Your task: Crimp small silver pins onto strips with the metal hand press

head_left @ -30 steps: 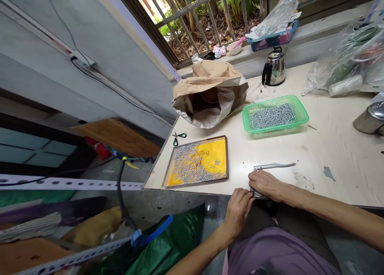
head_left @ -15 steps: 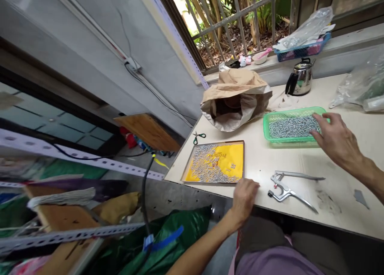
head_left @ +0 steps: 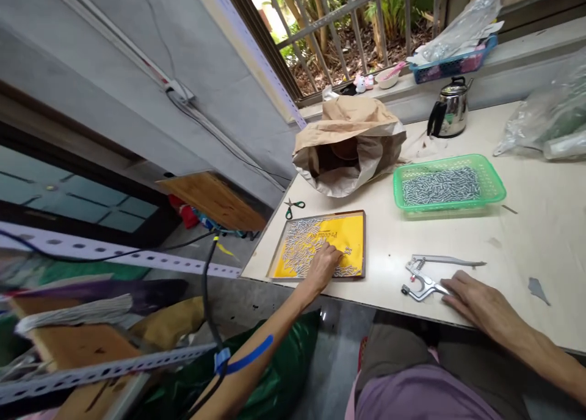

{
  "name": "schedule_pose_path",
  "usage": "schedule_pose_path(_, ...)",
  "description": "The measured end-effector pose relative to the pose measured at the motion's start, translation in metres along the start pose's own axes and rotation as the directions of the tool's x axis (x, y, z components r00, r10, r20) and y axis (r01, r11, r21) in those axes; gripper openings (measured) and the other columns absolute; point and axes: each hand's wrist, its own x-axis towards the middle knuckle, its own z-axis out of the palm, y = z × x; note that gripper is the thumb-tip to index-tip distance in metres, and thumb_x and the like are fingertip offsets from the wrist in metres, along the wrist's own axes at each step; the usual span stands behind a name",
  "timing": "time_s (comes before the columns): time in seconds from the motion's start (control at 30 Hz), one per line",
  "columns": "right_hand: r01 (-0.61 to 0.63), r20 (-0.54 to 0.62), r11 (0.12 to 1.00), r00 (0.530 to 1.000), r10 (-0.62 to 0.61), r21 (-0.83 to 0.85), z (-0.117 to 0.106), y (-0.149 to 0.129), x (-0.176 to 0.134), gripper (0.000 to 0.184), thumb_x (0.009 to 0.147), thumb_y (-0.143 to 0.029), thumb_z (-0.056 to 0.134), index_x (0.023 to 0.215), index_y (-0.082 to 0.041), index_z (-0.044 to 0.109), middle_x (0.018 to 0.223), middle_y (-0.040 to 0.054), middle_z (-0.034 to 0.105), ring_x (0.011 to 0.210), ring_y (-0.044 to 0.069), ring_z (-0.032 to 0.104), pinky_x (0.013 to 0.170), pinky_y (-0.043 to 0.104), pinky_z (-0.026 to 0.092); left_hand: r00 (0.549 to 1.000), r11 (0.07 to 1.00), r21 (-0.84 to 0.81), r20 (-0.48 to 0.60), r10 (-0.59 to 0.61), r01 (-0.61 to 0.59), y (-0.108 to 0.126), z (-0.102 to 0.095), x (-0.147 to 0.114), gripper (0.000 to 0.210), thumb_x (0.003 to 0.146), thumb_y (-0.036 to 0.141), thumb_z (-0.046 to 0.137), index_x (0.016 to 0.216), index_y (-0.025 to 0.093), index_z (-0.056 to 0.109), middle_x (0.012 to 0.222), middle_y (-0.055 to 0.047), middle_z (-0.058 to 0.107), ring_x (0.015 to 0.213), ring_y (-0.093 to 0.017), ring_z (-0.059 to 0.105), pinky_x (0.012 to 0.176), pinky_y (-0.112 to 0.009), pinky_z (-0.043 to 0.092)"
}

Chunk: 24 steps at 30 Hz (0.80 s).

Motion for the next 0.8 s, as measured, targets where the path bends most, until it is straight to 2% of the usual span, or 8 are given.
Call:
schedule_pose_path(0.07, -0.009, 0.045, 0.998, 0.999, 0.012, -0.055, -0.002, -0.005, -0.001, 0.020, 0.092, -0.023, 0.038, 0.087, -0.022, 0.057, 0.082, 0.0031, 0.058, 0.064, 0.015, 0.059, 0.055, 0.026, 0.045, 0.996, 0.980, -0.193, -0.055, -0.070, 0.058, 0.024, -0.001, 0.000, 0.013, 0.083, 0.017, 0.057, 0.078, 0.017, 0.069, 0.076, -0.005, 0.067, 0.077, -0.018, 0.058, 0.073, -0.029, 0.047)
schedule_pose_path(0.1, -0.006, 0.062, 0.996, 0.998, 0.012, -0.089, -0.003, -0.008, -0.001, 0.019, 0.091, -0.018, 0.039, 0.083, -0.021, 0.056, 0.080, 0.0028, 0.057, 0.062, 0.015, 0.058, 0.053, 0.026, 0.043, 0.993, 0.946, -0.311, -0.042, -0.114, 0.095, 0.039, 0.000, 0.000, 0.011, 0.082, 0.019, 0.058, 0.080, 0.018, 0.069, 0.078, -0.005, 0.068, 0.076, -0.017, 0.059, 0.072, -0.028, 0.047)
schedule_pose_path(0.2, 0.046, 0.035, 0.979, 0.999, -0.039, -0.199, -0.005, -0.018, -0.002, 0.023, 0.085, -0.006, 0.038, 0.074, -0.020, 0.052, 0.073, 0.0025, 0.054, 0.058, 0.015, 0.052, 0.051, 0.027, 0.036, 0.963, 0.756, -0.597, 0.190, -0.191, 0.268, 0.089, 0.005, 0.002, 0.013, 0.079, 0.026, 0.062, 0.081, 0.017, 0.071, 0.077, -0.004, 0.071, 0.069, -0.015, 0.061, 0.065, -0.023, 0.047)
schedule_pose_path(0.3, 0.117, -0.053, 0.952, 0.989, -0.137, -0.284, -0.006, -0.028, -0.005, 0.027, 0.082, 0.001, 0.036, 0.074, -0.020, 0.051, 0.070, 0.0031, 0.052, 0.058, 0.016, 0.048, 0.052, 0.029, 0.033, 0.904, 0.619, -0.666, 0.375, -0.203, 0.415, 0.123, 0.015, 0.002, 0.019, 0.074, 0.031, 0.066, 0.075, 0.014, 0.071, 0.073, -0.004, 0.071, 0.065, -0.015, 0.061, 0.061, -0.022, 0.046)
schedule_pose_path(0.4, 0.141, -0.103, 0.939, 0.978, -0.181, -0.313, -0.006, -0.033, -0.008, 0.029, 0.082, 0.003, 0.035, 0.074, -0.020, 0.051, 0.069, 0.0032, 0.051, 0.059, 0.017, 0.047, 0.054, 0.029, 0.032, 0.880, 0.580, -0.665, 0.402, -0.252, 0.470, 0.133, 0.024, -0.002, 0.023, 0.072, 0.036, 0.067, 0.072, 0.013, 0.071, 0.071, -0.004, 0.071, 0.066, -0.016, 0.061, 0.060, -0.022, 0.045)
schedule_pose_path(0.6, 0.118, -0.088, 0.956, 0.985, -0.146, -0.270, -0.003, -0.028, -0.010, 0.028, 0.079, 0.005, 0.038, 0.074, -0.020, 0.049, 0.070, 0.0024, 0.051, 0.060, 0.016, 0.046, 0.055, 0.028, 0.032, 0.855, 0.556, -0.651, 0.431, -0.290, 0.517, 0.136, 0.036, -0.011, 0.025, 0.070, 0.035, 0.066, 0.073, 0.011, 0.072, 0.072, -0.006, 0.072, 0.066, -0.016, 0.061, 0.059, -0.022, 0.044)
schedule_pose_path(0.73, 0.106, -0.044, 0.962, 0.992, -0.121, -0.251, -0.003, -0.026, -0.009, 0.028, 0.077, 0.006, 0.038, 0.075, -0.020, 0.049, 0.072, 0.0022, 0.052, 0.060, 0.016, 0.046, 0.055, 0.028, 0.032, 0.835, 0.598, -0.596, 0.480, -0.270, 0.536, 0.138, 0.035, -0.003, 0.023, 0.070, 0.032, 0.065, 0.073, 0.010, 0.072, 0.064, -0.004, 0.069, 0.058, -0.012, 0.055, 0.053, -0.020, 0.038)
schedule_pose_path(0.8, 0.085, 0.010, 0.973, 0.996, -0.085, -0.215, -0.004, -0.024, -0.008, 0.028, 0.076, 0.006, 0.038, 0.076, -0.020, 0.048, 0.074, 0.0021, 0.052, 0.060, 0.015, 0.046, 0.054, 0.027, 0.031, 0.799, 0.625, -0.543, 0.553, -0.236, 0.560, 0.138, 0.031, 0.004, 0.023, 0.069, 0.031, 0.065, 0.068, 0.009, 0.071, 0.052, 0.001, 0.061, 0.050, -0.008, 0.047, 0.048, -0.019, 0.031)
